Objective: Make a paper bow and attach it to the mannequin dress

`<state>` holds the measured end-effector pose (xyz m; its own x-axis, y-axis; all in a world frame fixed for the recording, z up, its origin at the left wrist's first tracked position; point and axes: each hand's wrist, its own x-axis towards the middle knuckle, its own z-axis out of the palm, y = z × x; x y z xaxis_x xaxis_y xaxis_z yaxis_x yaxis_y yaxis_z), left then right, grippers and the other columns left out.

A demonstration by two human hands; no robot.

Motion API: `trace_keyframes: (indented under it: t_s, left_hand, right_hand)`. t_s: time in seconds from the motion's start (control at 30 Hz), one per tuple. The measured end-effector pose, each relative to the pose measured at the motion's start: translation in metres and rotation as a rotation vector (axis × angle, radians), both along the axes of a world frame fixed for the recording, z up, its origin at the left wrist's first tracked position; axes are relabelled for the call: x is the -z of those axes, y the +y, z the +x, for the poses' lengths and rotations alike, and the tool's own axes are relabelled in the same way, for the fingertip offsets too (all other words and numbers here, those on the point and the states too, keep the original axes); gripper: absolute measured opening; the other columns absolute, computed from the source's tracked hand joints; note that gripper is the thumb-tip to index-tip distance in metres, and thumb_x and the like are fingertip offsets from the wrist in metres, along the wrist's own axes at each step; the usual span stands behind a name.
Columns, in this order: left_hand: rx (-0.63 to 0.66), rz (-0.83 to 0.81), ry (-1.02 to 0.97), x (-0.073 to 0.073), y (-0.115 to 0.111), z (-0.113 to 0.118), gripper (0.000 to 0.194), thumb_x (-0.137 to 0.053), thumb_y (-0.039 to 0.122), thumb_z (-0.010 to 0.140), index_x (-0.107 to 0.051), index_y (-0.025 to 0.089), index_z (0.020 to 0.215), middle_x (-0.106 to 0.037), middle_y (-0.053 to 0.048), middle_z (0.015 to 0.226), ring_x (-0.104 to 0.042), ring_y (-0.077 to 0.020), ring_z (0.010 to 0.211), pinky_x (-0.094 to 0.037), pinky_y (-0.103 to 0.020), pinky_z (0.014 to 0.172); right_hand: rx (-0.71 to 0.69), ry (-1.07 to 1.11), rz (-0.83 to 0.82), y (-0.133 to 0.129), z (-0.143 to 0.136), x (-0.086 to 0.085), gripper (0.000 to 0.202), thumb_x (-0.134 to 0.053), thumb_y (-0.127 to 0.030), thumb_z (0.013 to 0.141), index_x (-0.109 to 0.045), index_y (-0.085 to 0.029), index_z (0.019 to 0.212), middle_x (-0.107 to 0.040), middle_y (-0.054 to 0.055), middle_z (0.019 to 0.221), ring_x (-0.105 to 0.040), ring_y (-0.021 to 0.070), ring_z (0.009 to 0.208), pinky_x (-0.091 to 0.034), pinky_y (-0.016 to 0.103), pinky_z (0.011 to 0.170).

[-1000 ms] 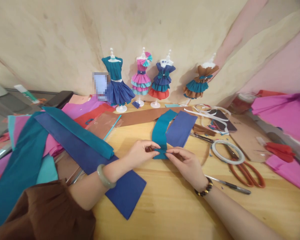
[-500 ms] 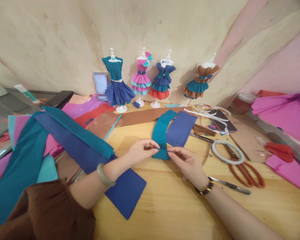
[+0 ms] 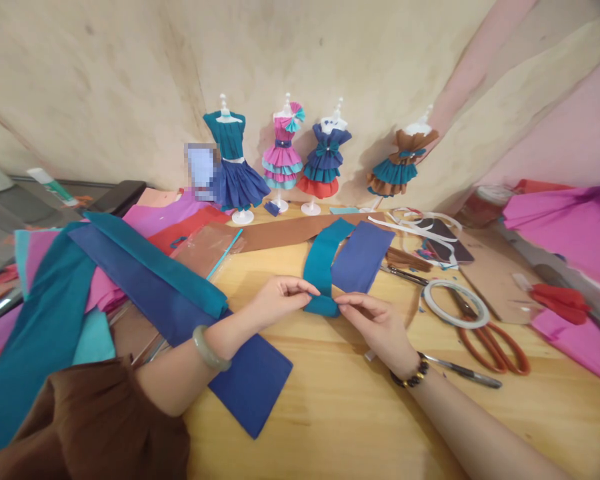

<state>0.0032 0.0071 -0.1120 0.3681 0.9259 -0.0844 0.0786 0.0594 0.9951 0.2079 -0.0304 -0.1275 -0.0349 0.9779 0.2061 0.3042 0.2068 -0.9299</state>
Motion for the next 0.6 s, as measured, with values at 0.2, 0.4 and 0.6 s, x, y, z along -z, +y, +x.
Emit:
trace_keyframes:
  t_s: [0.2, 0.4, 0.6]
  left_hand:
    - [0.027, 0.024, 0.029, -0.010, -0.003, -0.005, 0.019, -0.060, 0.018, 0.072, -0.075, 0.015, 0.083, -0.069, -0.002, 0.070, -0.057, -0.0118, 0.064, -0.042, -0.022, 0.063]
    - [0.001, -0.004, 0.049, -0.007, -0.006, 0.000, 0.015, -0.070, 0.027, 0.069, -0.074, 0.015, 0.077, -0.072, -0.004, 0.075, -0.060, -0.0126, 0.066, -0.045, -0.023, 0.064]
    - [-0.061, -0.046, 0.070, -0.005, -0.005, 0.007, 0.009, -0.070, 0.017, 0.066, -0.071, 0.014, 0.074, -0.067, 0.000, 0.061, -0.055, -0.0086, 0.055, -0.042, -0.020, 0.055]
  right_hand:
    - [-0.037, 0.007, 0.007, -0.001, 0.001, -0.005, 0.017, -0.063, -0.032, 0.076, -0.076, -0.022, 0.082, -0.075, 0.007, 0.088, -0.069, 0.0212, 0.081, -0.055, 0.033, 0.074]
    - [0.002, 0.004, -0.049, -0.001, -0.003, -0.005, 0.020, -0.069, -0.039, 0.073, -0.075, -0.021, 0.076, -0.076, 0.007, 0.082, -0.068, 0.0210, 0.075, -0.055, 0.033, 0.070]
    - [0.024, 0.022, -0.092, -0.001, -0.004, 0.000, 0.024, -0.072, -0.041, 0.070, -0.072, -0.018, 0.078, -0.073, 0.005, 0.071, -0.064, 0.0171, 0.062, -0.052, 0.028, 0.058]
